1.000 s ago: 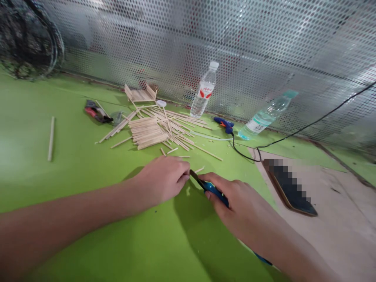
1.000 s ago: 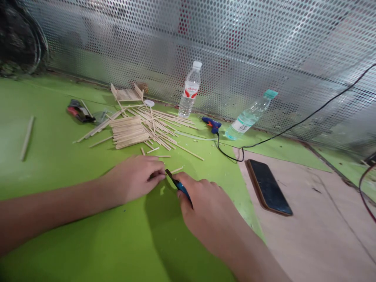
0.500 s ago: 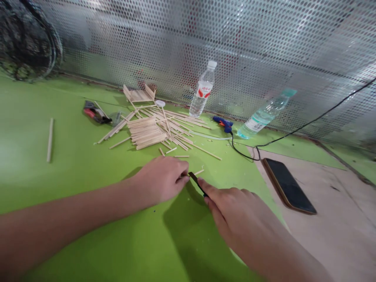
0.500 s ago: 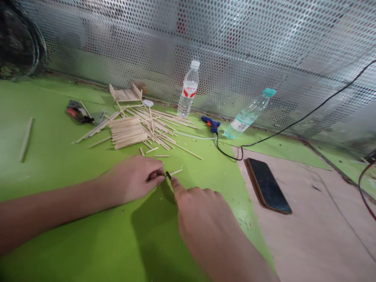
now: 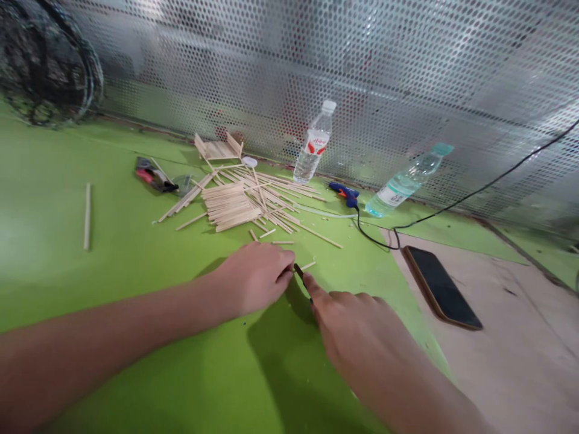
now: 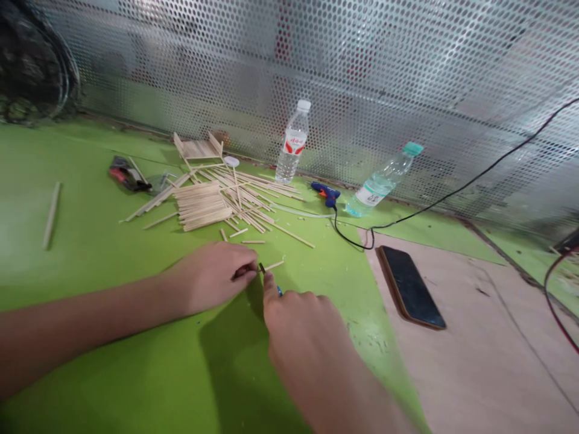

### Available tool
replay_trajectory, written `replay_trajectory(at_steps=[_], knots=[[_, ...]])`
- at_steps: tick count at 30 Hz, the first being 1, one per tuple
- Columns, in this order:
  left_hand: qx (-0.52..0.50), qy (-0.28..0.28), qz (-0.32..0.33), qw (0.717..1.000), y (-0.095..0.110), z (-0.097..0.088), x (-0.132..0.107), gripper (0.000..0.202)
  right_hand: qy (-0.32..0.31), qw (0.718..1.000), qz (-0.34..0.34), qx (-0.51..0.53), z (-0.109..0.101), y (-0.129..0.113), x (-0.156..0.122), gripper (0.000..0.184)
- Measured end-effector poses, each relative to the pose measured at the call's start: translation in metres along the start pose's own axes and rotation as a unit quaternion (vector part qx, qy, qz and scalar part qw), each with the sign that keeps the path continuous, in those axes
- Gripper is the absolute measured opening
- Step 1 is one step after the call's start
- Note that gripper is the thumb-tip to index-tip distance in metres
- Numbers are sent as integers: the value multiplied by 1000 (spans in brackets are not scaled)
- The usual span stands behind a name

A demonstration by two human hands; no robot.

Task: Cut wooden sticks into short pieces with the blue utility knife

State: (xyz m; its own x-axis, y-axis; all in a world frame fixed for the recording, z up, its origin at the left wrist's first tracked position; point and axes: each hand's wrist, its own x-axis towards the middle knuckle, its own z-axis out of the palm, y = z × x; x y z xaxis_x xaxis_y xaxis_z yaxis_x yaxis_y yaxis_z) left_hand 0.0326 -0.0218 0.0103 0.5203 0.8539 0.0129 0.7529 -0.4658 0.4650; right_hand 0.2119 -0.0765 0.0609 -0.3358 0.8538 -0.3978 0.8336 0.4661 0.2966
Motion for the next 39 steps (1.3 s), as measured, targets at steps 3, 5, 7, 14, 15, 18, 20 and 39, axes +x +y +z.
replay_trajectory(at_steps=[3,5,7,14,15,18,20,39], knots=[[-9,-7,-4,1000,0,-1,0,20,6,1000,-6,-17,3,-1,-1,80],[-30,-16,-9,999,0,-1,0,20,2,1000,-6,-20,6,0,-3,80],[-52,-21,-11,998,-1,-1,1,22,-5,1000,-3,-22,8,1,-5,80],[-72,17,3,997,-4,1,2,21,28,999,-3,-21,9,-3,0,74],[-78,23,13,997,-4,2,2,22,29,999,-1,-20,9,-3,0,73],[-48,34,69,996,-4,2,1,27,30,999,2,-21,9,-2,-3,73],[-5,31,102,994,-4,1,2,26,34,999,-2,-21,8,-1,-5,72],[-6,3,177,984,-14,-1,22,26,40,981,85,168,20,2,-22,16]])
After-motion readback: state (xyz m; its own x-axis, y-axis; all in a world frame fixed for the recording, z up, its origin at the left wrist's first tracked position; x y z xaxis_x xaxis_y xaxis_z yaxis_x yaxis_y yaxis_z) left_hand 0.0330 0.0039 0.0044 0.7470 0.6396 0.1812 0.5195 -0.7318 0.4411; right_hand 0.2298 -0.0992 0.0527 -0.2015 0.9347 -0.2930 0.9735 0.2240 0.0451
